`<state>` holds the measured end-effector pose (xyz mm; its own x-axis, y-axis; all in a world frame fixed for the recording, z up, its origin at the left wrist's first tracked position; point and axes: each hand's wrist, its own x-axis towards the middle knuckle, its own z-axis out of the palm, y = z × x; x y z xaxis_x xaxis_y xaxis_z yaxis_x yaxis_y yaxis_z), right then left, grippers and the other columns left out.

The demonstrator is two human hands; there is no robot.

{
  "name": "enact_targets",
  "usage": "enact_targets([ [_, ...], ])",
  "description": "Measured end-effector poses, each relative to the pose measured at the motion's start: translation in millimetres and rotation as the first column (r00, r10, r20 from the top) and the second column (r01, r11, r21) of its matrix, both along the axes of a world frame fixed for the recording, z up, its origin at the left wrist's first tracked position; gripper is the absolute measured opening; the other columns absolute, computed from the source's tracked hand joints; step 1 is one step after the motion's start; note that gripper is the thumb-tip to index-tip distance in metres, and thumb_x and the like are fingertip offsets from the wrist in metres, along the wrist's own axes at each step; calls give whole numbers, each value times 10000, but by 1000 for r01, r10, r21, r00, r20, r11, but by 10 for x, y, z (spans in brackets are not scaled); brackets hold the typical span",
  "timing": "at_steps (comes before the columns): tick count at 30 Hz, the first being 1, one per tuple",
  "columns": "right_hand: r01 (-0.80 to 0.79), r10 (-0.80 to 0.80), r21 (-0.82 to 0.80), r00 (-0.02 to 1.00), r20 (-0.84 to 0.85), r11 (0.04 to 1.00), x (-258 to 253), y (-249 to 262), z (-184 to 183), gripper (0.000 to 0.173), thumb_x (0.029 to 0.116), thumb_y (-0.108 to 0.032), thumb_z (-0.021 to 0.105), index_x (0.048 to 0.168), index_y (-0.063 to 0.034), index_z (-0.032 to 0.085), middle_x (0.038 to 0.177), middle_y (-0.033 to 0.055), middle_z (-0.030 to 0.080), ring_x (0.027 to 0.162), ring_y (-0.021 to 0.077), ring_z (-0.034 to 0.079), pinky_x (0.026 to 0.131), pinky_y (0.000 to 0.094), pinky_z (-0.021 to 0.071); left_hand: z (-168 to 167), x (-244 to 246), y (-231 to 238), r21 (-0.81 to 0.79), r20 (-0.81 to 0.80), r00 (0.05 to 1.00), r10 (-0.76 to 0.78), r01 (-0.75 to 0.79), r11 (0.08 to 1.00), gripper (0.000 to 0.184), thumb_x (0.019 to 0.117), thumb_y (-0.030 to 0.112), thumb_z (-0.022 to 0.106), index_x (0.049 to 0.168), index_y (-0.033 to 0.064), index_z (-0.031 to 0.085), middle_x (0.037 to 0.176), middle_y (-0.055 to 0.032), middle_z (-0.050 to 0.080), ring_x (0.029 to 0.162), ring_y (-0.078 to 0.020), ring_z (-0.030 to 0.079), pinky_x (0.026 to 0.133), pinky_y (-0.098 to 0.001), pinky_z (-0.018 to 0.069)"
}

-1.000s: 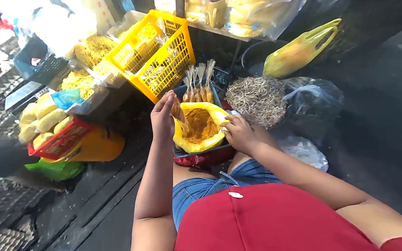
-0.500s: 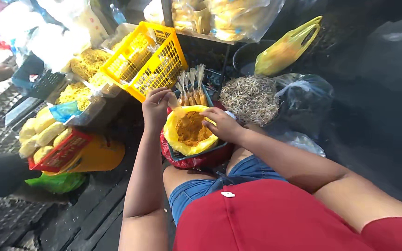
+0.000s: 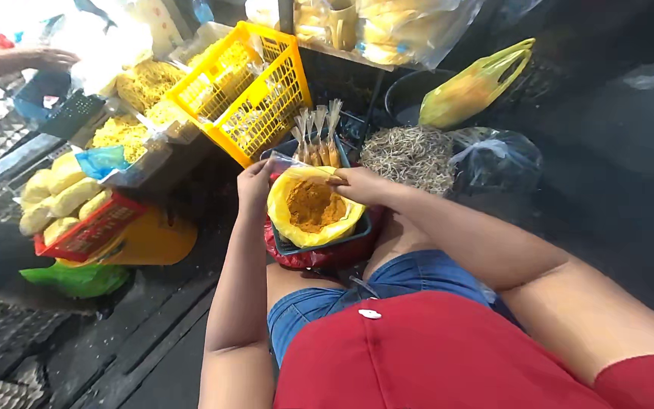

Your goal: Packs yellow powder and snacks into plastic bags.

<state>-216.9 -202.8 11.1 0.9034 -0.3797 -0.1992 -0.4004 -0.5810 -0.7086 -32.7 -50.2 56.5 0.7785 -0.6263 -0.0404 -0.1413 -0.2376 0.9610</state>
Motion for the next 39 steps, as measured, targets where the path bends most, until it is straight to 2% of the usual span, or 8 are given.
enact_targets([
  [4, -232, 62, -318, 883, -465, 919, -25, 28, 544, 200, 994, -158, 595, 1065, 5, 687, 1069, 229, 688, 1063, 430, 659, 845, 646, 510, -426, -48, 145, 215, 229, 973, -18, -33, 976, 468, 1046, 284, 593, 1438, 37, 530, 1389, -213, 576, 1156, -313, 634, 976, -493, 522],
  [10, -515, -41, -415, 591, -806, 750, 243, 428, 748, 179, 993, -24, 570, 1089, 102, 653, 1112, 258, 650, 1052, 414, 649, 842, 588, 504, -705, -429, 92, 484, 481, 790, -380, 122, 866, 398, 1008, 238, 632, 1346, 29, 623, 1436, -240, 534, 1340, -402, 511, 1114, -552, 424],
  [14, -524, -68, -444, 588, -806, 727, 261, 446, 789, 156, 986, -25, 578, 1038, 94, 664, 1055, 243, 659, 1015, 396, 658, 836, 573, 505, -737, -453, 155, 517, 538, 738, -407, 93, 851, 371, 981, 178, 656, 1332, 57, 643, 1414, -237, 551, 1285, -414, 553, 1062, -563, 461],
  [24, 153, -177, -153, 971, -161, 976, -587, -59, 4, 166, 971, -227, 645, 952, -64, 672, 841, 153, 665, 824, 348, 662, 707, 589, 517, -330, -204, 199, 211, 182, 964, -195, 156, 965, 541, 1095, 439, 405, 1455, 57, 536, 1450, -198, 545, 1311, -312, 551, 1093, -520, 441],
  [30, 308, -361, 325, 925, 115, 894, -553, 478, -186, 257, 997, -211, 573, 1072, 15, 669, 913, 163, 660, 808, 243, 637, 762, 465, 533, 105, -200, 79, 59, 186, 795, -578, 578, 814, 865, 1021, 709, 128, 1462, 91, 541, 1523, -58, 527, 1379, -174, 510, 1145, -437, 422],
  [35, 290, -364, 397, 923, 124, 871, -427, 625, -234, 290, 1036, -240, 525, 1162, -7, 642, 904, 135, 634, 765, 204, 601, 731, 419, 512, 370, -275, -86, 84, 242, 888, -392, 383, 920, 769, 1045, 492, 496, 1631, 116, 169, 1560, -147, 447, 1375, -241, 500, 1116, -444, 434],
  [37, 279, -364, 375, 914, 178, 884, -376, 681, -242, 287, 1030, -235, 518, 1152, -8, 644, 894, 129, 635, 769, 197, 601, 737, 406, 512, 436, -272, -123, 168, 187, 930, -317, 288, 943, 675, 1008, 342, 655, 1547, 57, 363, 1378, -192, 594, 1194, -279, 622, 1000, -467, 520],
  [39, 221, -321, 363, 915, 244, 905, -331, 716, -268, 304, 1034, -253, 521, 1162, -5, 642, 915, 134, 640, 787, 200, 602, 753, 403, 511, 428, -255, -172, 137, 182, 937, -298, 276, 951, 282, 949, 163, 733, 1180, 7, 685, 1011, -104, 728, 881, -151, 688, 823, -351, 569],
])
